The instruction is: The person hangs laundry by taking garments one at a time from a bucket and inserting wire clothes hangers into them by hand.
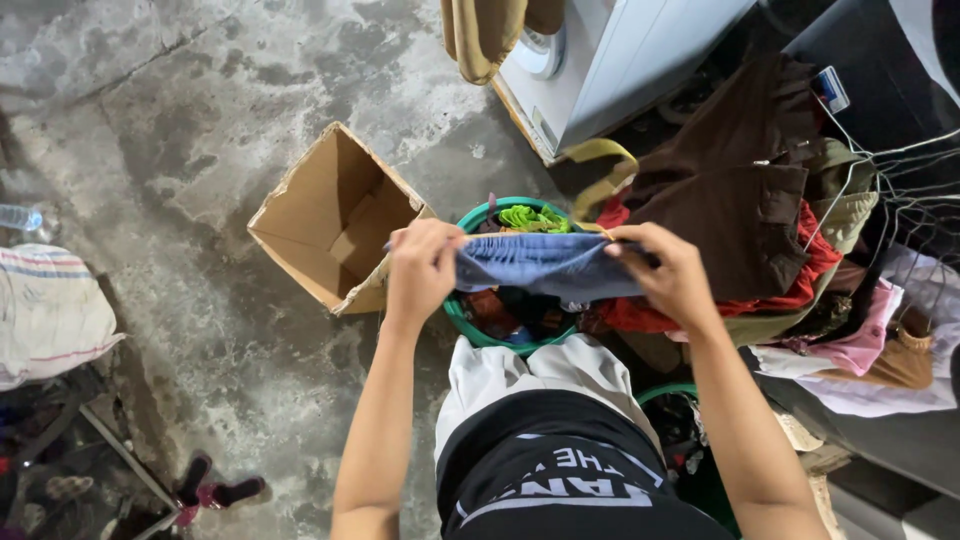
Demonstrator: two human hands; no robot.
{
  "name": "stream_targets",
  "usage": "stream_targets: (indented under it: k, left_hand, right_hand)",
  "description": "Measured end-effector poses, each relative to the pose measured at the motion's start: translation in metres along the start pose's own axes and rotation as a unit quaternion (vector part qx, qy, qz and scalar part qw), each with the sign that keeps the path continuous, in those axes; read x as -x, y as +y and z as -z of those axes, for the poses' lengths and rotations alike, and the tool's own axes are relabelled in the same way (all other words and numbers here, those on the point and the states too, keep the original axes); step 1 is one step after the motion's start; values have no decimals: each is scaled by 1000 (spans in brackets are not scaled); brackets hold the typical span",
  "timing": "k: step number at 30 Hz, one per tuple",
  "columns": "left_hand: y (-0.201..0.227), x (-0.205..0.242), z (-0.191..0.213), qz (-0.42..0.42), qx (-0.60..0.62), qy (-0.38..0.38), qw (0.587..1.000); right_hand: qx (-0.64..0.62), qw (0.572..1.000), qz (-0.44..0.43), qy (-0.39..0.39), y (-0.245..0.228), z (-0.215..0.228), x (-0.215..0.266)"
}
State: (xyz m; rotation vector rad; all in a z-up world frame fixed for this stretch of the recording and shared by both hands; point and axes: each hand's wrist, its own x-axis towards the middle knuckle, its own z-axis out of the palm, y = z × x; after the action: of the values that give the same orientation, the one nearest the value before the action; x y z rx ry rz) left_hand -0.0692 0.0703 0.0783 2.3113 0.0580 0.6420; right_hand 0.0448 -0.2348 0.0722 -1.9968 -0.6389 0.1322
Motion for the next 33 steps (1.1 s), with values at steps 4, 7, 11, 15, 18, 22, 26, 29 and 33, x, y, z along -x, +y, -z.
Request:
stream_targets:
  k: [4, 7, 11, 15, 18, 22, 26, 29, 33]
  left_hand:
    - [0, 2, 3, 21, 1, 48, 999]
    - [1, 0, -1, 15, 14, 50, 999]
    - [-1, -2, 4, 36, 26, 29, 999]
    - [-5, 0, 10, -13, -6, -2, 1000]
    - [-21, 2, 7, -33, -18, 6, 999]
    - [-45, -4, -17, -24, 2, 30, 999]
    - [-55, -17, -29, -17, 43, -22, 999]
    - [-57, -31, -39, -27, 31, -51, 998]
    - [-59, -40, -69, 7, 68, -101, 993]
  right_hand:
    - [62, 998, -6, 23, 2, 19, 0]
    - [94, 990, 108, 16, -11, 21, 0]
    - [100, 991, 90, 9, -17, 3, -1]
    - [45, 999, 22, 11, -15, -10, 8]
    - [12, 1000, 7, -16, -24, -22, 20]
    - [-14, 998, -3, -55, -23, -34, 34]
    - [-48, 995, -58, -60, -11, -52, 55]
    - [-65, 996, -64, -5, -6, -74, 70]
    - [-63, 986, -143, 48, -3, -101, 78]
